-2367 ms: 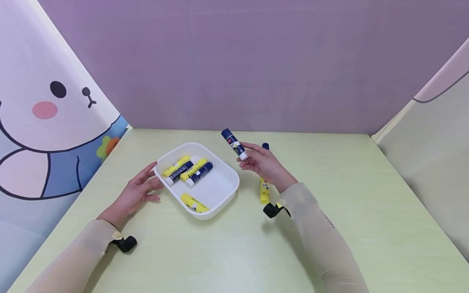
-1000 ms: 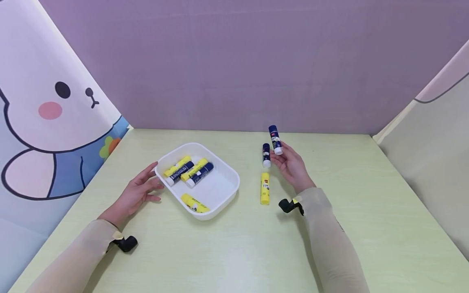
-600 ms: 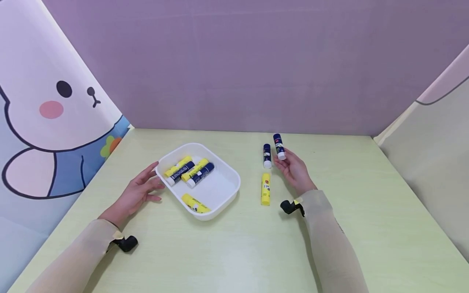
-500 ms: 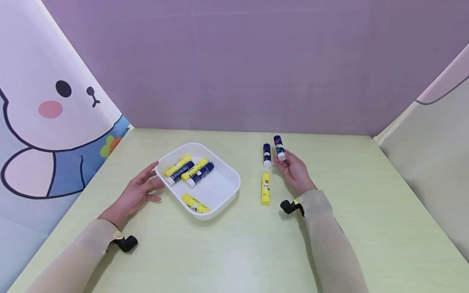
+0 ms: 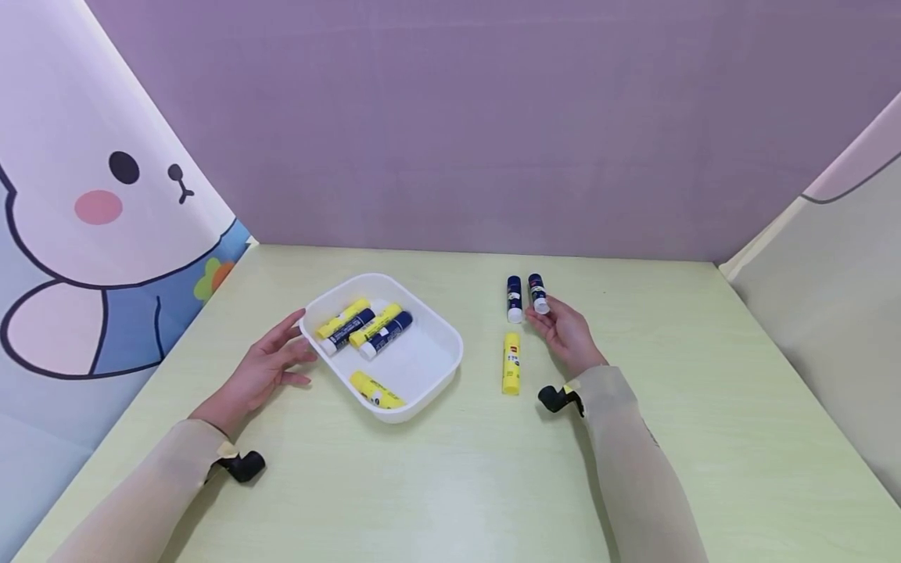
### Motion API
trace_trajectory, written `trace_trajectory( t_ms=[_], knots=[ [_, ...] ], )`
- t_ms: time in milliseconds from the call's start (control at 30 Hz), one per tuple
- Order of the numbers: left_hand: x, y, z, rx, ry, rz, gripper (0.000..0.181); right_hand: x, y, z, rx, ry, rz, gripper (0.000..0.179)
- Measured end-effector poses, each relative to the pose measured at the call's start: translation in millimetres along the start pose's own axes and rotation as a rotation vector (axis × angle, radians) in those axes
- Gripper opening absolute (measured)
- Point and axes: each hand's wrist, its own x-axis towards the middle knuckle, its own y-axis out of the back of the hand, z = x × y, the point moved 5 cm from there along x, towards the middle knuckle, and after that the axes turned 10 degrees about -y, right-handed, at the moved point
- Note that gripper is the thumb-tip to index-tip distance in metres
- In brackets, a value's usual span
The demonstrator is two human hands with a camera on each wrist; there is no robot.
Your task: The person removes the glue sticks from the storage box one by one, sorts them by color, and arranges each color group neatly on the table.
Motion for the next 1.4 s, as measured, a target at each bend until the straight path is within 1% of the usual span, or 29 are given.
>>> trace_trajectory(
  t_ms=[167, 267, 333, 533, 667, 833, 933, 1000, 1100, 1400],
  knots=[
    [1.1, 0.1, 0.5, 0.005, -0.001, -0.004, 0.068, -0.4, -1, 0, -0.037, -0.004, 0.005, 0.059],
    [1.7, -0.1, 0.5, 0.003, 0.001, 0.0, 0.068, -2.3, -2, -1, -0.099, -0.006, 0.02, 0.058],
    [2.0, -0.2, 0.7, 0.001, 0.003, 0.002, 0.068, -3.2, -2, -2, -0.171, -0.004, 0.033, 0.059],
    [2.4, 0.9, 1.3, 0.003, 0.007, 0.0, 0.069, -2.8, -3, -7, -0.462, 0.039, 0.098, 0.059],
    [3.1, 1.0, 0.9, 0.004, 0.006, 0.0, 0.068, -1.7, -2, -9, -0.633, 0.054, 0.12, 0.058],
    [3.3, 0.6, -0.6, -0.002, 0.011, 0.006, 0.068, 0.1, -3, -9, -0.819, 0.039, 0.147, 0.058],
    [2.9, 0.4, -0.8, 0.002, 0.011, 0.003, 0.069, 1.4, -3, -10, -0.895, 0.018, 0.174, 0.06],
    [2.4, 0.3, -0.7, 0.005, 0.009, 0.001, 0.069, 1.9, -3, -10, -0.927, 0.005, 0.185, 0.061],
    [2.2, -0.2, -0.9, 0.003, 0.012, 0.003, 0.069, 2.4, -3, -10, -0.937, -0.008, 0.193, 0.061],
    [2.9, -0.3, -0.9, 0.003, 0.008, 0.001, 0.068, 2.1, -4, -10, -0.909, -0.008, 0.168, 0.06]
  ],
)
